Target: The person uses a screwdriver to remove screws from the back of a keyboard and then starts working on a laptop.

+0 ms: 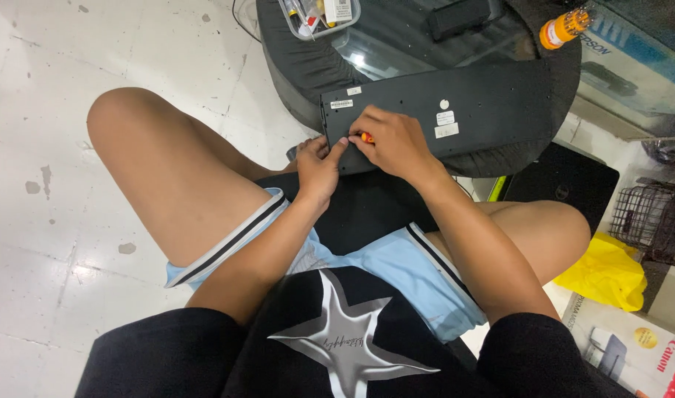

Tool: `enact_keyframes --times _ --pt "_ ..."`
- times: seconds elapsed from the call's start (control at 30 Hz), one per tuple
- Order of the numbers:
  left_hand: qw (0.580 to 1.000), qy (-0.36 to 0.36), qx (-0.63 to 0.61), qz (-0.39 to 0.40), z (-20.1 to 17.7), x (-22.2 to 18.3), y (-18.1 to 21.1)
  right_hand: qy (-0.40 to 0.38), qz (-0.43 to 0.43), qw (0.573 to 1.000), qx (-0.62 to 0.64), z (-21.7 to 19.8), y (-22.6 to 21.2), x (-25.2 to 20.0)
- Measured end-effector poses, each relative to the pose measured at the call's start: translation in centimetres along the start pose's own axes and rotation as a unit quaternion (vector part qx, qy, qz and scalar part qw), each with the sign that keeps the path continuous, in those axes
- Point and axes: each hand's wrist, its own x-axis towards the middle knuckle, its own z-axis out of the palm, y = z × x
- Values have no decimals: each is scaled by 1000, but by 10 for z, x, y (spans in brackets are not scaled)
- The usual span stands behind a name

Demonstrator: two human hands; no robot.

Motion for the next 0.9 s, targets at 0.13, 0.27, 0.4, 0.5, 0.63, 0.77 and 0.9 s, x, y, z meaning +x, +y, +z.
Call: enact_keyframes --times 0.13,0.27,0.4,0.5,0.63,0.77,0.9 --pt "1000 -4 -6 -2 1 1 -2 14 3 999 32 6 11 -1" --pt "1000 -11 -9 -5 3 1 -5 5 -5 999 37 2 9 1" --pt "1000 -10 -8 -12 1 0 -3 13 -24 1000 10 7 14 -1" --pt "1000 -8 2 -16 -1 4 -4 11 -45 999 -18 7 13 -1" --pt "1000 -18 -22 -9 0 8 -14 10 -47 999 -14 6 7 1" --pt "1000 -15 -22 -9 -1 10 -18 7 -70 996 -61 2 4 1" --pt "999 -17 -20 -18 -2 6 -10 -3 -103 991 -89 -9 -1 0"
